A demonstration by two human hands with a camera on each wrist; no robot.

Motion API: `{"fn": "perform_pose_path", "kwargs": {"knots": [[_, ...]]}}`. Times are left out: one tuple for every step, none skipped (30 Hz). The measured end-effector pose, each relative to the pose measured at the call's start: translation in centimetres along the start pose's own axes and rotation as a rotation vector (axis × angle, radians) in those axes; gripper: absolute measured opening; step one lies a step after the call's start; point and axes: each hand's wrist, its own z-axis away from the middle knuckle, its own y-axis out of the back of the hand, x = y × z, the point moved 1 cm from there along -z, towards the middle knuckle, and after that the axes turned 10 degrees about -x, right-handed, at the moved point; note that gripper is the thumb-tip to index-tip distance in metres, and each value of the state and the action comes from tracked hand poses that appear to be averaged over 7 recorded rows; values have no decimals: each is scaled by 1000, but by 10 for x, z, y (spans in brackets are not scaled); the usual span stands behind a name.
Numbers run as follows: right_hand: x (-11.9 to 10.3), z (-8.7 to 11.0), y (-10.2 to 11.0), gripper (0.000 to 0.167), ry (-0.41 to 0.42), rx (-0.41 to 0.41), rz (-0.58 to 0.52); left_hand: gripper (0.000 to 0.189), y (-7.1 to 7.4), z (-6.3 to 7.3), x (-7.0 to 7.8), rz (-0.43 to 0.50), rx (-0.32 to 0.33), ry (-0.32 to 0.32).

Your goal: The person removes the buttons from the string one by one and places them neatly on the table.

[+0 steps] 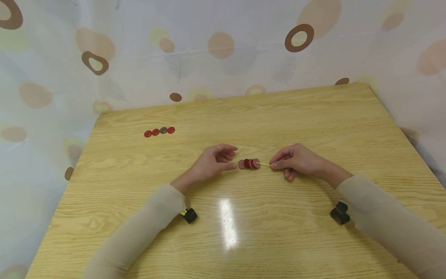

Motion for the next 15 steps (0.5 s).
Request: {"fn": "perform_pose_path", "kwargs": {"knots": [[0, 0, 0, 33, 0, -1, -1, 50, -2, -1, 1, -8, 2, 0], [1, -1, 0, 33, 1, -2, -1, 51, -3, -1, 1, -17, 5, 3], [1, -1, 0, 33, 3, -3, 0, 51, -4, -1, 2, -23, 8, 7], [1, -1, 0, 33, 4, -3, 3, 51, -6, -2, 2, -32, 9, 12], [2, -1, 0, 33, 5, -3, 3, 51, -7, -2, 2, -45, 11, 18], [2, -1, 0, 33, 5, -3, 5, 50, -8, -2, 1, -59, 11, 23], [2, -1, 0, 33, 5, -3, 6, 50, -9, -2, 1, -70, 9, 29], [3, -1, 0, 33, 4, -3, 7, 49, -10, -2, 0, -82, 6, 34], [3, -1, 0, 33, 3, -2, 7, 49, -11, -3, 0, -94, 2, 36], [3, -1, 0, 33, 1, -1, 6, 48, -12, -3, -1, -108, -1, 38], [3, -1, 1, 33, 0, 0, 4, 47, -13, -4, -1, -124, -3, 37], [3, -2, 1, 33, -1, 0, 2, 47, -13, -5, 0, -140, -4, 36], [4, -2, 1, 33, -2, 0, 1, 47, -14, -5, 0, -155, -4, 36], [4, -2, 1, 33, -3, 1, -1, 46, -14, -6, 0, -174, -4, 35], [4, -2, 2, 33, -2, 0, -3, 45, -15, -7, 1, -192, -4, 34]]}}
